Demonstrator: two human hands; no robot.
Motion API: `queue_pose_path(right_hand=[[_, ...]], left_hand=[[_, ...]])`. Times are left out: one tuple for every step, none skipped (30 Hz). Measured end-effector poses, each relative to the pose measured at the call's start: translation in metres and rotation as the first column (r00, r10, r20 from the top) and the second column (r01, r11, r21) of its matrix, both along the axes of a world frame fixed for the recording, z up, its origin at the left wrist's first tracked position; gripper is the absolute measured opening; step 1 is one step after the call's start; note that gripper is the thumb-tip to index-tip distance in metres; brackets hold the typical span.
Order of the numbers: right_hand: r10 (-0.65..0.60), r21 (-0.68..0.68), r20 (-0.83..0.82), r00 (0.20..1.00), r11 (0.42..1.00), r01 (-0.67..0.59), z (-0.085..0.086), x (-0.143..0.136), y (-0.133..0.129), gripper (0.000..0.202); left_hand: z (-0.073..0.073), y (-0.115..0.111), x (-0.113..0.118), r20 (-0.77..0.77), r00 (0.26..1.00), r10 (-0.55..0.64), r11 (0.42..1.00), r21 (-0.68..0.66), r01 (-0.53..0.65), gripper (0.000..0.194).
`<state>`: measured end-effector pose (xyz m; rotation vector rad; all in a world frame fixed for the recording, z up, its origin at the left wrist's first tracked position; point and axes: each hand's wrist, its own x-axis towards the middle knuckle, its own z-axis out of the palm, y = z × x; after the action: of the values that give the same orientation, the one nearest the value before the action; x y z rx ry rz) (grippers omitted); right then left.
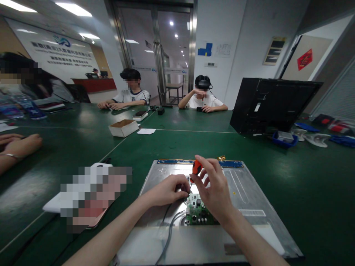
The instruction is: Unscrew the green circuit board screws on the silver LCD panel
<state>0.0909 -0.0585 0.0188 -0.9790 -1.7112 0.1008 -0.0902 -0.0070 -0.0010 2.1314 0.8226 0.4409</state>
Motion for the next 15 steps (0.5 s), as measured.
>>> queue_pose_path(right_hand=[[0.01,-0.007,0.011,1.0,1.0,-0.01,-0.0003,0.0002,0.0,0.045],[0.024,-0.012,0.023,0.999,1.0,-0.024,-0.0008,0.0003,0.0,0.048],[0.039,-0.014,0.032,0.999,0.999,-0.039,-0.0014,0.0003,0.0001,0.05],[0.053,-0.013,0.037,0.998,0.999,-0.052,-0.0021,0.0003,0.0002,0.052],[0.062,-0.01,0.038,0.997,0.998,-0.062,-0.0027,0.0002,0.0003,0.054],[0.065,-0.008,0.035,0.997,0.998,-0.065,-0.0034,0.0001,0.0005,0.055],[0.062,-0.006,0.03,0.998,0.998,-0.062,-0.0039,-0.0001,0.0006,0.056],[0.055,-0.003,0.025,0.998,0.998,-0.055,-0.0044,-0.0003,0.0008,0.055],[0.046,-0.003,0.02,0.999,0.999,-0.046,-0.0046,-0.0005,0.0009,0.054],[0.039,-0.002,0.018,0.999,0.999,-0.039,-0.0046,-0.0007,0.0011,0.053],[0.037,0.002,0.016,0.999,0.999,-0.037,-0.0044,-0.0009,0.0012,0.052],[0.037,0.007,0.012,0.999,0.999,-0.037,-0.004,-0.0011,0.0013,0.051],[0.038,0.011,0.009,0.999,0.999,-0.038,-0.0035,-0.0012,0.0012,0.05],[0.035,0.013,0.007,0.999,0.999,-0.035,-0.0028,-0.0012,0.0011,0.048],[0.026,0.015,0.005,1.0,1.0,-0.026,-0.0022,-0.0012,0.0008,0.045]], left_hand=[[-0.0003,0.0001,0.0001,0.005,1.0,0.001,1.0,0.004,-0.001,0.011],[-0.0005,0.0001,0.0003,0.009,1.0,-0.002,1.0,0.008,0.002,0.011],[-0.0005,0.0001,0.0005,0.013,1.0,-0.008,1.0,0.01,0.008,0.011],[-0.0003,0.0001,0.0007,0.015,1.0,-0.013,1.0,0.012,0.013,0.01],[0.0001,-0.0001,0.001,0.015,1.0,-0.017,1.0,0.015,0.017,0.009],[0.0005,-0.0003,0.0011,0.012,1.0,-0.016,1.0,0.02,0.016,0.008],[0.0011,-0.0005,0.0013,0.007,1.0,-0.013,1.0,0.026,0.013,0.007],[0.0015,-0.0008,0.0013,-0.001,1.0,-0.009,0.999,0.032,0.009,0.007],[0.0018,-0.001,0.0013,-0.009,1.0,-0.006,0.999,0.037,0.006,0.007],[0.0018,-0.0012,0.0012,-0.016,1.0,-0.004,0.999,0.04,0.005,0.007],[0.0016,-0.0013,0.0011,-0.02,1.0,-0.003,0.999,0.039,0.004,0.008],[0.0012,-0.0014,0.001,-0.021,1.0,-0.002,0.999,0.036,0.003,0.009],[0.0008,-0.0014,0.0009,-0.019,1.0,0.002,0.999,0.032,-0.001,0.01],[0.0003,-0.0014,0.0008,-0.015,1.0,0.007,1.0,0.028,-0.006,0.01],[-0.0001,-0.0013,0.0007,-0.011,1.0,0.01,1.0,0.024,-0.01,0.009]])
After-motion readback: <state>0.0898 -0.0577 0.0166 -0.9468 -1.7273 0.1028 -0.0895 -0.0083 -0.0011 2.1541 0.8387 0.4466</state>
